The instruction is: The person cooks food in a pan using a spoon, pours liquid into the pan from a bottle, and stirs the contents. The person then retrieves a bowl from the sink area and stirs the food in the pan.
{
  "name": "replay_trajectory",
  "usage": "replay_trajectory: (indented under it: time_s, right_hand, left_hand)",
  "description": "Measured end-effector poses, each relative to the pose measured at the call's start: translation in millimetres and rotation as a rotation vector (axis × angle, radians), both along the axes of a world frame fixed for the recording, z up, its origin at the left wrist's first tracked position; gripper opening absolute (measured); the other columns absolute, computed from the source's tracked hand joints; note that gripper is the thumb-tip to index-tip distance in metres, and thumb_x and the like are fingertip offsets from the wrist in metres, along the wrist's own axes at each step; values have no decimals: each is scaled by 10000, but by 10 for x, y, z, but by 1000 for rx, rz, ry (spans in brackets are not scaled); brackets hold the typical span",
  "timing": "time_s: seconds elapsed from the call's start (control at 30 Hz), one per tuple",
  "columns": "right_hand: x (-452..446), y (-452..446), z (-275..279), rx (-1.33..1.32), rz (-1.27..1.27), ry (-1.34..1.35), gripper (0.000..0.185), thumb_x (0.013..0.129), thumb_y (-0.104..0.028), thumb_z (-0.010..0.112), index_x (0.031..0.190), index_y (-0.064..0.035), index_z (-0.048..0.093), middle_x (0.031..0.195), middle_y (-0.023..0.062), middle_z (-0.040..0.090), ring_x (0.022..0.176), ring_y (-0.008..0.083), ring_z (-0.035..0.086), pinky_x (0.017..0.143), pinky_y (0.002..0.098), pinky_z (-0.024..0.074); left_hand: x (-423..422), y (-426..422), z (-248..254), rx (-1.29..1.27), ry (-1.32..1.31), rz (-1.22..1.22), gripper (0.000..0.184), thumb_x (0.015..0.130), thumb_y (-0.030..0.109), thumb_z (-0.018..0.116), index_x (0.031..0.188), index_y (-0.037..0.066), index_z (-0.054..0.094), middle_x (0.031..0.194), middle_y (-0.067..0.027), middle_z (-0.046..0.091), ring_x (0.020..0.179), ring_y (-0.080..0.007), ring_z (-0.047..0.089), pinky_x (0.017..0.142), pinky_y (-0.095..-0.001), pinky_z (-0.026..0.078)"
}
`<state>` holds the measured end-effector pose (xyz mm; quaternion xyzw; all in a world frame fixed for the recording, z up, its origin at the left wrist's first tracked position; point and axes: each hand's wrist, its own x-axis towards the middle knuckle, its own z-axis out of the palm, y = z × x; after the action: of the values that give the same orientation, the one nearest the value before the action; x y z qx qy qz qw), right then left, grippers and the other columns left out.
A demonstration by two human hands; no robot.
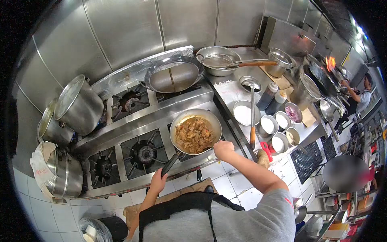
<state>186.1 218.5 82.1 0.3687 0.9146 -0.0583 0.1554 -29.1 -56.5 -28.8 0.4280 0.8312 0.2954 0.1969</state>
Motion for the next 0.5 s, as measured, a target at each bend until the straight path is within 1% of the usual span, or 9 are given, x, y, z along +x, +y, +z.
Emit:
replay_trajectory:
  time_s: [0.07, 0.13, 0.23, 0.33, 0.43, 0.47, 0.5]
  right_hand:
    - [-71, 32, -242, 43, -10, -11, 198, 791, -136, 526, 848, -58, 700, 901, 171, 665, 841, 303, 662, 693, 396, 536]
    - [-134, 91, -386, 70, -7, 44, 197, 792, -133, 523, 846, -60, 697, 906, 164, 662, 839, 302, 661, 692, 398, 535]
    - [-213, 207, -482, 72, -17, 85, 195, 792, -124, 517, 848, -59, 693, 910, 157, 658, 840, 303, 660, 692, 402, 534]
    - [-273, 319, -561, 77, -55, 117, 192, 791, -128, 521, 849, -58, 691, 908, 159, 658, 845, 304, 658, 696, 406, 533]
    - [-290, 369, -401, 59, -128, 123, 185, 788, -151, 537, 834, -60, 692, 885, 160, 663, 837, 308, 659, 694, 411, 533]
    - [-287, 367, -273, 46, -154, 119, 183, 786, -161, 544, 828, -61, 692, 875, 160, 666, 832, 310, 660, 691, 413, 533]
    - [-263, 354, -97, 102, -144, 158, 178, 781, -177, 562, 818, -64, 694, 840, 155, 671, 809, 313, 664, 685, 414, 535]
  left_hand:
    - [11, 1, 3, 2, 6, -1, 452, 850, 232, 569, 1196, -36, 459, 1155, -243, 528, 1088, -391, 494, 930, -419, 397]
    - [6, 0, -19, 7, 29, -7, 450, 850, 229, 569, 1197, -36, 458, 1156, -242, 527, 1084, -390, 497, 927, -419, 398]
    - [4, -4, -54, 29, 28, -10, 444, 850, 221, 570, 1195, -36, 460, 1144, -241, 534, 1078, -391, 499, 923, -419, 400]
    - [24, 6, 27, 28, 13, -6, 437, 851, 214, 570, 1192, -37, 463, 1144, -242, 533, 1076, -394, 498, 920, -417, 401]
    - [17, 12, 56, 10, 1, 2, 442, 852, 216, 569, 1198, -38, 462, 1159, -244, 525, 1083, -394, 495, 927, -411, 399]
    - [9, 14, 55, 6, 8, 2, 445, 853, 217, 569, 1201, -38, 461, 1163, -244, 522, 1086, -393, 494, 929, -411, 398]
    - [11, 17, 43, 2, 14, 4, 447, 854, 218, 568, 1204, -38, 460, 1167, -244, 520, 1089, -392, 492, 931, -410, 396]
